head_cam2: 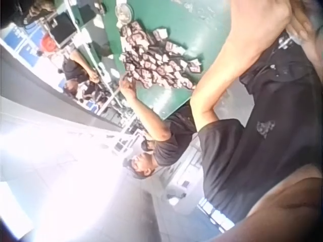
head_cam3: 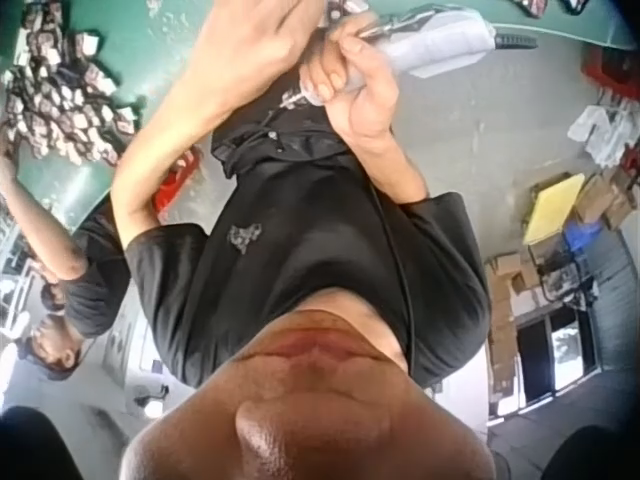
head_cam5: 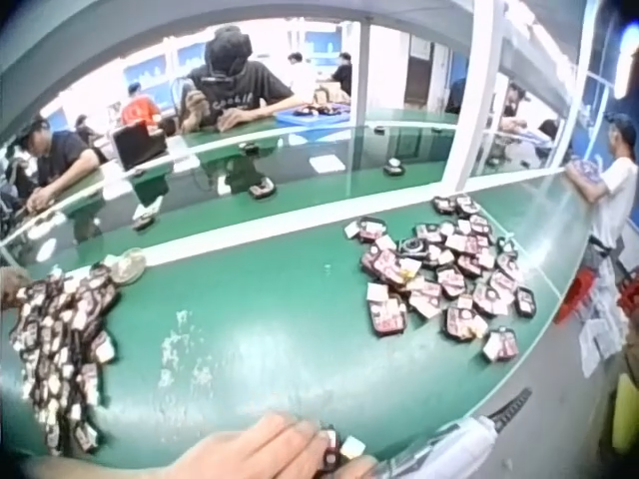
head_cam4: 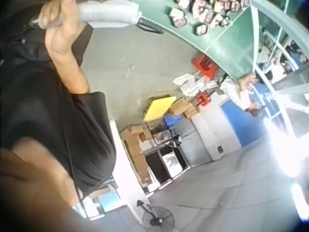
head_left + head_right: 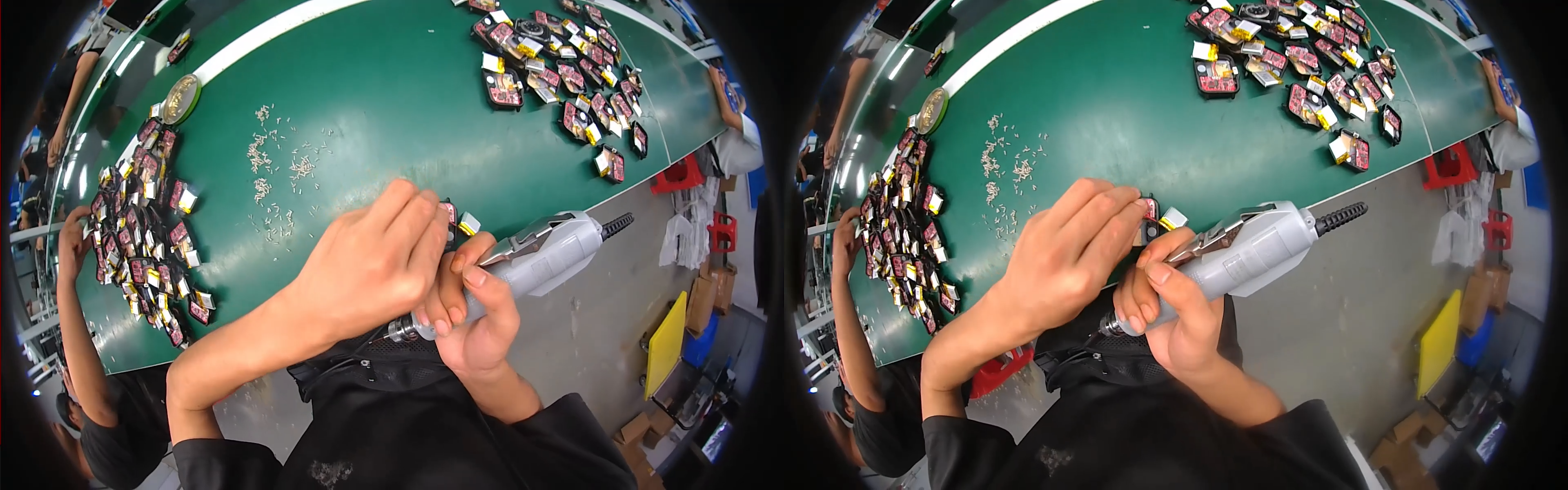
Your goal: Assembling small electronic components using an electric screwdriver at a production line.
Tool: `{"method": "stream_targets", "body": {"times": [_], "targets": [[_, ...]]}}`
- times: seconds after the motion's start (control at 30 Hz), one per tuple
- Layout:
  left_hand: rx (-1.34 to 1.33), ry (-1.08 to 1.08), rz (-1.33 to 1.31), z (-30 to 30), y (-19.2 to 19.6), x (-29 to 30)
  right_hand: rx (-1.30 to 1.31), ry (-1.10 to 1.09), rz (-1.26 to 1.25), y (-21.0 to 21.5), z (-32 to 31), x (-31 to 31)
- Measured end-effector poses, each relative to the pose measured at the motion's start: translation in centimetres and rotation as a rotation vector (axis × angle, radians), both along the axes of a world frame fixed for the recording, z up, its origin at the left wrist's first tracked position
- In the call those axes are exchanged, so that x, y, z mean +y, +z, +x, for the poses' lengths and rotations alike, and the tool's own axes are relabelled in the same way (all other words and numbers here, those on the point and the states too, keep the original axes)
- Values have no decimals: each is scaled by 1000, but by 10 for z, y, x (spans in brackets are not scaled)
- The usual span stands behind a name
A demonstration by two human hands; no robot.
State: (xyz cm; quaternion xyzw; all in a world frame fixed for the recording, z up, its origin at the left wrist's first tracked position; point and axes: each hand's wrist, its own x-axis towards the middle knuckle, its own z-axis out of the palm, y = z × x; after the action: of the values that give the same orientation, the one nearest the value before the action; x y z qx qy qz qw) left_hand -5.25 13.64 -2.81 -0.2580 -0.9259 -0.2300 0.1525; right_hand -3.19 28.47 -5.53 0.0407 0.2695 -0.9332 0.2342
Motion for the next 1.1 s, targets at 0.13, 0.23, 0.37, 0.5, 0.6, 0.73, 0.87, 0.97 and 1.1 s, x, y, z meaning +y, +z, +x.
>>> {"method": "stream_targets", "body": {"times": [0.13, 0.23, 0.37, 0.5, 0.6, 0.73, 0.87, 0.97, 1.1], "targets": [[123, -12, -81, 6, -4, 6, 17, 25, 8, 0, -2, 3], [116, -9, -100, 8, -5, 6, 33, 35, 8, -4, -3, 4], [59, -36, -115, 11, -4, 5, 120, 152, -102, 7, -18, 18], [86, -65, -119, 17, -8, 6, 410, 107, -69, 51, -62, 43], [-20, -66, -134, 22, -4, 3, 537, 79, 29, 55, -90, 44], [17, -70, -206, 22, -4, 3, 593, 197, 72, 48, -109, 44], [30, -47, -190, 22, -6, 6, 636, 253, 76, 42, -117, 43], [54, -49, -209, 20, -7, 5, 655, 187, 117, 38, -118, 42], [57, -46, -222, 21, -8, 4, 643, 173, 129, 36, -118, 38]]}}
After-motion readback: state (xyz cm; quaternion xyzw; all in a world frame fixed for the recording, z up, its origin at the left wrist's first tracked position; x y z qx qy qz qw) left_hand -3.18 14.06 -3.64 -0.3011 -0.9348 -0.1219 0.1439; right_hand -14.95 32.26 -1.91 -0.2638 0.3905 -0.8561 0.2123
